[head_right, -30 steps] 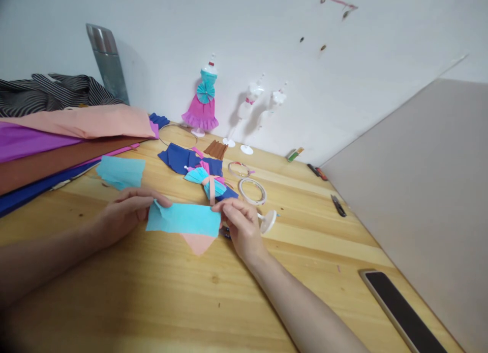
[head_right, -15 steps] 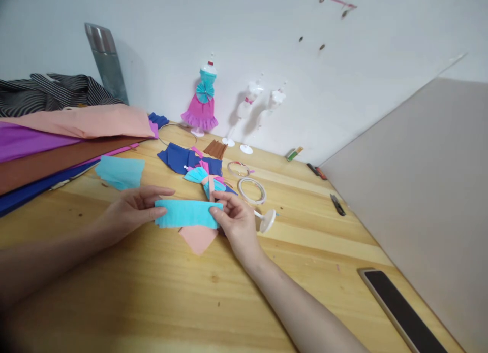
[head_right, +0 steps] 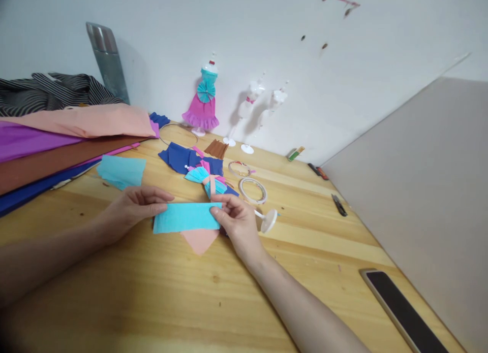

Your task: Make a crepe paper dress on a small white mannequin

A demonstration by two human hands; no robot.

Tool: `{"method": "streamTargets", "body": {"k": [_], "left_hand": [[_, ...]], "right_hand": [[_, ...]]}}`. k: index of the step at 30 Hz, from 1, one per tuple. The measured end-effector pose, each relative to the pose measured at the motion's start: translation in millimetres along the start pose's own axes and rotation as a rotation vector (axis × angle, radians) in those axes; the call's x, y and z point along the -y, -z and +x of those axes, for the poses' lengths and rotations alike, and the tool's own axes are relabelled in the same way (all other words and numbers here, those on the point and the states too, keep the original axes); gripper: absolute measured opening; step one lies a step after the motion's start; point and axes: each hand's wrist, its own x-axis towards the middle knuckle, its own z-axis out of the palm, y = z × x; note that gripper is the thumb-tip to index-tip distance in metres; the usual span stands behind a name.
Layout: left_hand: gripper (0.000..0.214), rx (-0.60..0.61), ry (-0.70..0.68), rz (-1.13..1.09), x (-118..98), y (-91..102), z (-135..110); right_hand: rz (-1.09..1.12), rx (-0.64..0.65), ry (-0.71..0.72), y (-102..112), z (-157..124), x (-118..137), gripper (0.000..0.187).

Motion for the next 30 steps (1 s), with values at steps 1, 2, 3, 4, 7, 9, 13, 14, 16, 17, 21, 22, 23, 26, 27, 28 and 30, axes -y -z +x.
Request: {"method": "streamTargets", "body": {"k": [1, 2, 3, 4, 7, 9, 13, 14, 16, 17, 21, 22, 23, 26, 27, 28, 30], "left_hand": [[0.02, -0.007, 0.001, -0.012, -0.2, 0.0, 0.3], [0.02, -0.013, -0.001, -0.02, -0.5, -0.1, 0.6], [0.019, -0.021, -0.011, -0.024, -0.8, -0.2, 0.9], [0.018, -0.029, -0.025, -0.019, -1.0, -0.4, 1.1], [0.015, -0.053, -0.075, 0.057, -0.6, -0.5, 1.6], [0.015, -0.062, -0.111, 0.135, 0.3, -0.1, 1.7], [0.016, -0.069, -0.149, 0.238, 1.7, 1.2, 2.2], [0.016, -0.071, -0.15, 0.247, 2.0, 1.5, 2.6], [0.017, -0.067, -0.148, 0.257, 2.7, 1.8, 3.5], [0.016, -0.059, -0.147, 0.264, 3.2, 1.8, 3.8], [0.023, 0.006, -0.144, 0.296, 3.9, 1.6, 1.0], [0.027, 0.025, -0.145, 0.299, 3.2, 1.7, -1.0], [0.031, 0.034, -0.16, 0.306, 1.9, 1.8, -3.5], [0.037, 0.043, -0.351, 0.394, -4.2, 1.2, -11.0], [0.038, 0.059, -0.446, 0.447, -6.3, 0.4, -12.9], [0.039, 0.082, -0.537, 0.501, -8.1, -1.0, -14.3], [0.034, 0.172, -0.651, 0.604, -9.8, -4.7, -15.8]], "right_hand": [[-0.001, -0.005, -0.001, -0.1, 0.5, 0.4, 0.029], [0.0, -0.008, -0.003, -0.2, 0.9, 0.8, 0.028], [0.0, -0.009, -0.006, -0.4, 1.4, 1.1, 0.028], [0.0, -0.008, -0.008, -0.6, 1.8, 1.2, 0.028], [-0.002, -0.021, -0.011, -1.2, 3.3, 1.7, 0.028], [-0.002, -0.04, -0.011, -1.5, 4.2, 2.1, 0.028], [-0.006, -0.057, -0.024, -2.0, 4.2, 2.9, 0.03], [-0.007, -0.056, -0.026, -2.1, 4.0, 3.0, 0.03], [-0.011, -0.053, -0.028, -2.0, 3.5, 2.9, 0.03], [-0.016, -0.05, -0.03, -2.0, 3.4, 2.9, 0.03], [-0.067, -0.01, -0.017, -2.2, 2.3, 3.4, 0.026], [-0.079, 0.006, -0.007, -2.7, 1.5, 4.0, 0.026], [-0.089, 0.023, 0.005, -3.7, 0.1, 4.8, 0.025], [-0.107, 0.076, 0.035, -9.1, -7.2, 7.8, 0.024], [-0.109, 0.1, 0.038, -11.8, -10.5, 8.8, 0.023], [-0.11, 0.13, 0.037, -14.6, -14.2, 10.0, 0.022], [-0.123, 0.196, 0.04, -20.2, -21.4, 12.5, 0.02]]}}
